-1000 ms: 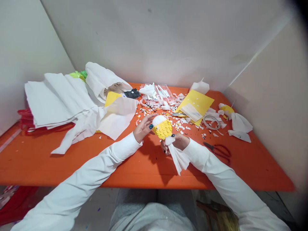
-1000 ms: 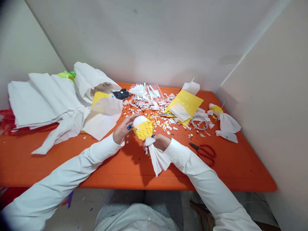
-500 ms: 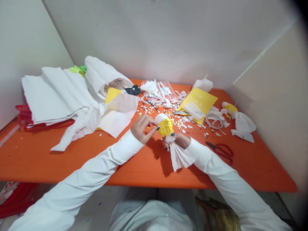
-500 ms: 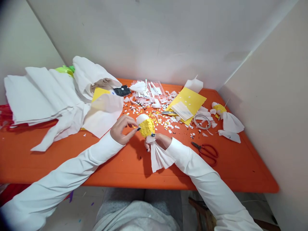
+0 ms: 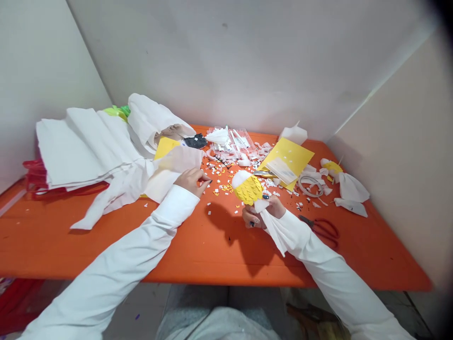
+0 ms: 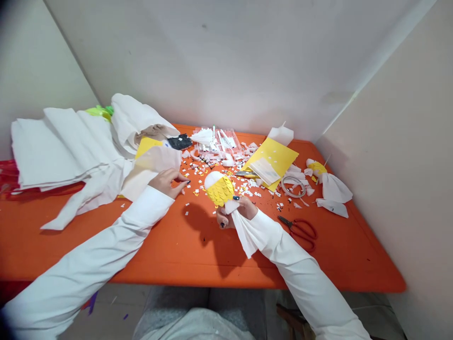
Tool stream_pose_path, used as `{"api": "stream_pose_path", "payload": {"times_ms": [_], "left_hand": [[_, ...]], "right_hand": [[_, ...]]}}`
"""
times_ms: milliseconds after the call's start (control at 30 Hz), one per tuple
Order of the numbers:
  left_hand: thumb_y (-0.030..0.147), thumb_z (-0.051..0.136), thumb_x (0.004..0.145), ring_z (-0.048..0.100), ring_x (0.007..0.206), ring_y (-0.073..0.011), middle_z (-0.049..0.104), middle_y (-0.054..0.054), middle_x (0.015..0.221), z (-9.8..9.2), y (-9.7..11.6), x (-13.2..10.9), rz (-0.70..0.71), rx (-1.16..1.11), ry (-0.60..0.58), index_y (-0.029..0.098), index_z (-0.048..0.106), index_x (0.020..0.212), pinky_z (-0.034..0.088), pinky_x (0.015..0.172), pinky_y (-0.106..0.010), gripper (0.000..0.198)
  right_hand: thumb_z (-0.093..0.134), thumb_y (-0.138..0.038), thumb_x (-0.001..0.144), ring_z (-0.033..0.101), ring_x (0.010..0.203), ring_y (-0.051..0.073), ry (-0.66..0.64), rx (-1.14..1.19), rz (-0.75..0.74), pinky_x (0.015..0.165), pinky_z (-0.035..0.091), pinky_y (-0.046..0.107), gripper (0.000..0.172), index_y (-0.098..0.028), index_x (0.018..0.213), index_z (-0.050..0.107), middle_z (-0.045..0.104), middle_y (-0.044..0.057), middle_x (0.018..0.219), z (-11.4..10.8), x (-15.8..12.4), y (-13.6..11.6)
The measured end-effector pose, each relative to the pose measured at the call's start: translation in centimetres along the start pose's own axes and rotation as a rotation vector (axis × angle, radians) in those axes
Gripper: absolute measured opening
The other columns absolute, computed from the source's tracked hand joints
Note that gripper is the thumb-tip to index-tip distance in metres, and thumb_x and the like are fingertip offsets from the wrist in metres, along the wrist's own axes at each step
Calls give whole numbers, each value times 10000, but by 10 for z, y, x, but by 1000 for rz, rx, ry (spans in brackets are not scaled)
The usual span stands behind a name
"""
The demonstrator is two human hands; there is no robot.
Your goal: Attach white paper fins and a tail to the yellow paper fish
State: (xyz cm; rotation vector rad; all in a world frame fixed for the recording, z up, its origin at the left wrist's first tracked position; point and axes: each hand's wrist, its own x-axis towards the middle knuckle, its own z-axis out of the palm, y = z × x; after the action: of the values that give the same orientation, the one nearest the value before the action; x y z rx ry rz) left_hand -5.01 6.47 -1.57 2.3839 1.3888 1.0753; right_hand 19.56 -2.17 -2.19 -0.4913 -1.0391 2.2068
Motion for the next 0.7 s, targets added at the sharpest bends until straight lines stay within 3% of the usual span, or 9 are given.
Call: {"api": "stream_pose_path", "payload": {"times_ms": [100,133,200,300,400,467,533,600,700], "left_hand": [[479,579,724,608,690,-154,644,-67,859,1,18,-5,-184,-487,-69,176,546,807,467,534,-251,316],[548,489,772,622,699,-152,643,-77,938,1,27,-7,-204,-692,-228,181,547,913,463,497,-239,397],[647,435,764,619,652,-146,639,-75,929,0,42,-13,-254,-939,-384,184,556,985,432,432,-216,528],[536,660,665,593,593,-117,641,-34,810,0,54,-19,-316,-1015,-403,176,584,957,389,388,-174,470],[439,761,576,573,538,-98,633,-1,696,4,53,-18,-454,-1006,-327,154,572,822,390,389,-166,422],[446,792,513,583,540,-104,639,4,693,7,47,-15,-595,-995,-250,153,553,803,411,402,-173,476],[456,804,486,610,567,-116,651,0,722,9,40,-12,-706,-978,-190,155,547,820,434,427,-180,518],[476,795,503,630,578,-127,659,-7,720,11,34,-9,-757,-974,-171,154,538,819,442,443,-185,520],[507,775,529,639,572,-134,663,-13,697,12,30,-8,-785,-992,-171,155,522,817,440,443,-186,519]], "right_hand": [[463,-560,648,375,481,111,-21,4,-12,538,368,298,354,-208,661,429,387,-43,552,3,-1,3],[464,-545,667,377,471,104,-19,11,-10,534,364,290,344,-202,659,437,391,-44,562,5,-2,5],[458,-516,721,387,457,91,4,31,-15,525,357,271,329,-191,666,459,401,-44,578,7,-6,7],[365,-587,819,432,464,101,30,-8,-5,538,364,262,449,-178,693,503,449,-28,551,9,-12,5],[183,-761,785,534,531,160,50,-101,83,567,398,292,720,-155,768,572,583,51,588,0,-17,-7],[141,-843,705,586,584,198,196,-83,130,551,425,309,859,-136,855,605,646,104,680,-13,-20,-20],[143,-857,686,602,605,196,501,-6,56,523,442,298,876,-143,864,619,664,116,738,-29,-22,-33],[174,-799,748,617,640,183,757,49,-121,536,470,290,776,-177,870,621,675,100,789,-42,-23,-43],[309,-681,814,618,613,155,944,27,-261,520,487,270,545,-231,860,612,676,43,774,-50,-20,-47]]}}
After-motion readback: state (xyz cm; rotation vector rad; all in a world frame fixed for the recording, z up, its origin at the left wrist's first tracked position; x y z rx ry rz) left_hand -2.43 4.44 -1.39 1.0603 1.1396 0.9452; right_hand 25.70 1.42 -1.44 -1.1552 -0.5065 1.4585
